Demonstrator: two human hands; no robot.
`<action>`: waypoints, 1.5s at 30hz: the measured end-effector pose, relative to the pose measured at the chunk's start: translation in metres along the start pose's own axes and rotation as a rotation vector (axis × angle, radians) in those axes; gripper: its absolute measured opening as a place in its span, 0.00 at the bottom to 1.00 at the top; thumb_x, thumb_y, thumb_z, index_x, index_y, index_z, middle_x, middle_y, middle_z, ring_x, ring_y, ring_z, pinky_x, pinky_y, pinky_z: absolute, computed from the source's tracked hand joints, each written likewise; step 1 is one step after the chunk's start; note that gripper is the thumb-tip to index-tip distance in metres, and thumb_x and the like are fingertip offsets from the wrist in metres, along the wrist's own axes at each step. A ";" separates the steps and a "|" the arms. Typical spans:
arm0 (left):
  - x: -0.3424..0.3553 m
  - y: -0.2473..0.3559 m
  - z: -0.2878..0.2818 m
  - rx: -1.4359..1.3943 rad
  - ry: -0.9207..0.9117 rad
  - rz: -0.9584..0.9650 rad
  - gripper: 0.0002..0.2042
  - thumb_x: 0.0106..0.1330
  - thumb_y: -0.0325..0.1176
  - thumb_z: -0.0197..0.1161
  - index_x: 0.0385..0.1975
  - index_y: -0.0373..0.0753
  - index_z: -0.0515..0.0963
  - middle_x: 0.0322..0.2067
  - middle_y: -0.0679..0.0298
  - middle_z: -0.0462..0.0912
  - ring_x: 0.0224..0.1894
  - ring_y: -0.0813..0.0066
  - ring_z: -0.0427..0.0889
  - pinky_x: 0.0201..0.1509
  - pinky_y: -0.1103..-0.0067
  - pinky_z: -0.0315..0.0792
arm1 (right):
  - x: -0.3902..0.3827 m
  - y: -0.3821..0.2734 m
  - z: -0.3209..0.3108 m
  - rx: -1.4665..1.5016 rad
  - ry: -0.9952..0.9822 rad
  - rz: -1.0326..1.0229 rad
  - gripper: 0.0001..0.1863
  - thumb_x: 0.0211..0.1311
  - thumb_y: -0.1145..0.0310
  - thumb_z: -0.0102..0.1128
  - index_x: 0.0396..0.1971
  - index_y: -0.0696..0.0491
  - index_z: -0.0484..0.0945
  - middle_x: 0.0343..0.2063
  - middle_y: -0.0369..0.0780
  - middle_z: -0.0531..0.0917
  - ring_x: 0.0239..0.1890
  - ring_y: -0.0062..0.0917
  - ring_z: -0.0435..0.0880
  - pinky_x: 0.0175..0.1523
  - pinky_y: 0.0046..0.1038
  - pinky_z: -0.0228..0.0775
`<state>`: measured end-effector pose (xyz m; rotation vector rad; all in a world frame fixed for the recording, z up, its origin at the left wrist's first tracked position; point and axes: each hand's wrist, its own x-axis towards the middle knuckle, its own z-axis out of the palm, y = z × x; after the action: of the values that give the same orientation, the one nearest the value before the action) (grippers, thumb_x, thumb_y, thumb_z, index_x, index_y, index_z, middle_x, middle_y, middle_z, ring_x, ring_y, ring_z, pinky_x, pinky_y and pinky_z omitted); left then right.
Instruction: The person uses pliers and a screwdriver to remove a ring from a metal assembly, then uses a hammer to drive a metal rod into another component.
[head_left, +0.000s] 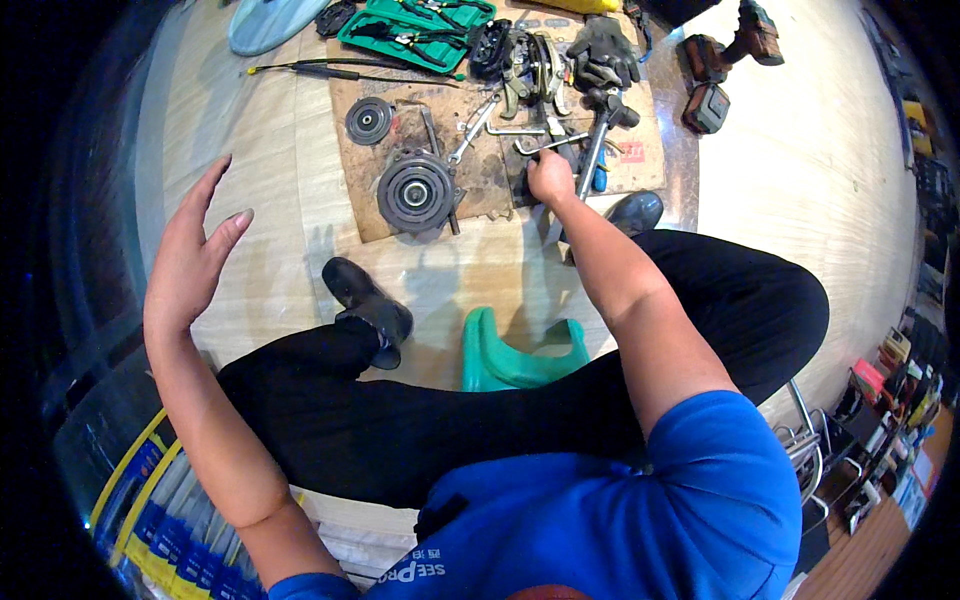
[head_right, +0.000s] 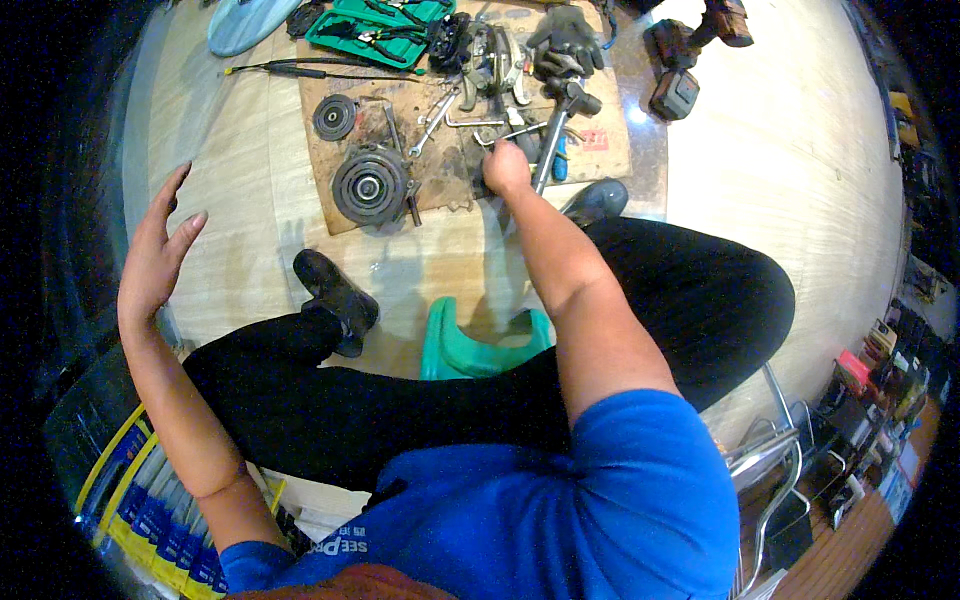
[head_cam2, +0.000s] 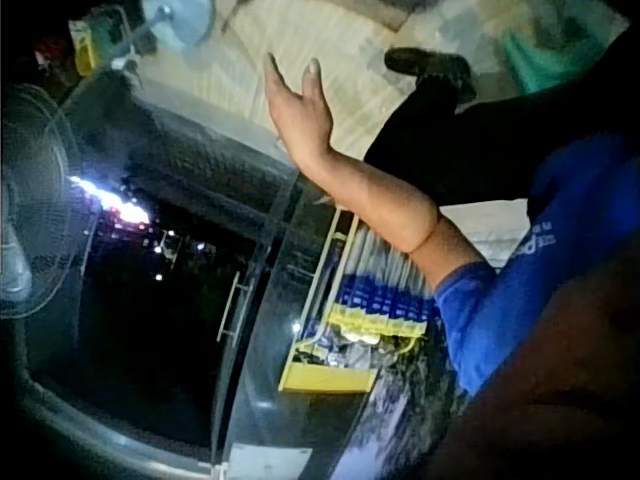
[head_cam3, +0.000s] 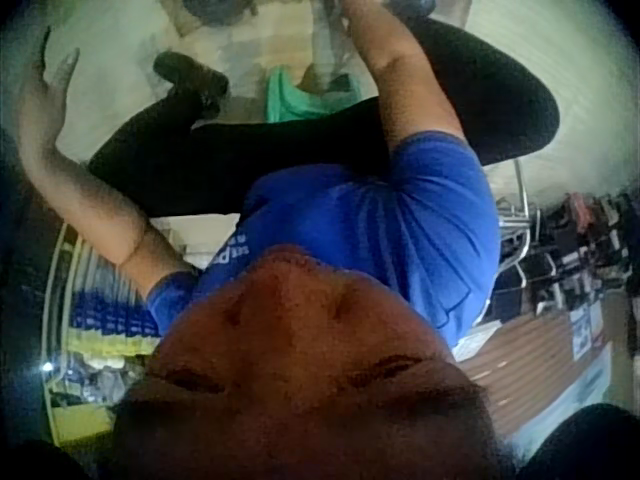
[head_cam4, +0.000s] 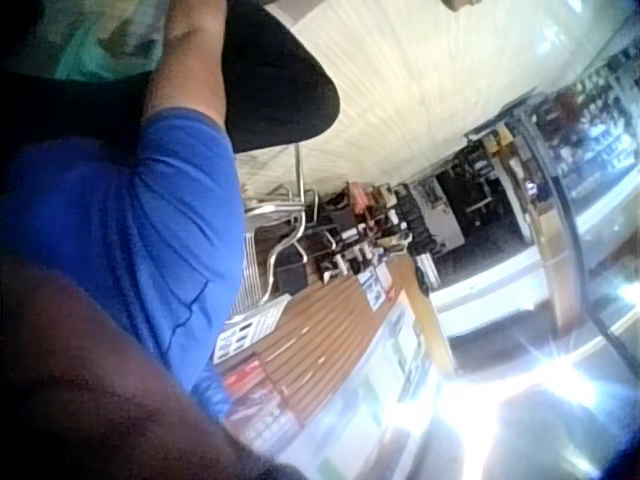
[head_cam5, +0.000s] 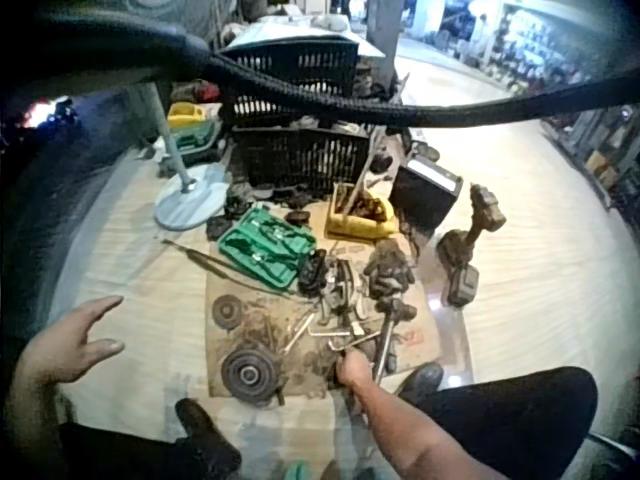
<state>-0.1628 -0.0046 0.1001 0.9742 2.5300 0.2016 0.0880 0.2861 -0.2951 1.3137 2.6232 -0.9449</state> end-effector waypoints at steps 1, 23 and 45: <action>0.001 0.000 0.000 -0.003 -0.001 0.001 0.31 0.64 0.43 0.64 0.66 0.41 0.64 0.64 0.49 0.69 0.68 0.53 0.64 0.70 0.66 0.59 | 0.001 0.002 0.003 -0.004 0.011 -0.018 0.13 0.56 0.68 0.55 0.35 0.62 0.79 0.38 0.57 0.82 0.43 0.49 0.82 0.52 0.44 0.73; 0.004 -0.014 0.003 0.022 -0.077 -0.049 0.31 0.66 0.39 0.60 0.69 0.40 0.61 0.67 0.52 0.64 0.69 0.53 0.63 0.71 0.65 0.57 | 0.028 -0.058 0.028 -0.033 -0.105 -0.099 0.13 0.62 0.64 0.55 0.40 0.57 0.79 0.36 0.55 0.82 0.43 0.48 0.82 0.49 0.45 0.74; 0.001 -0.010 0.004 0.019 -0.086 -0.087 0.31 0.67 0.42 0.61 0.69 0.44 0.61 0.67 0.51 0.65 0.68 0.49 0.63 0.70 0.64 0.58 | 0.016 -0.086 0.041 -0.302 -0.377 -0.216 0.17 0.64 0.72 0.48 0.52 0.55 0.72 0.45 0.51 0.80 0.48 0.44 0.83 0.49 0.41 0.77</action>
<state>-0.1676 -0.0112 0.0933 0.8590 2.4933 0.1069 0.0060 0.2364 -0.2906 0.7168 2.5109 -0.6952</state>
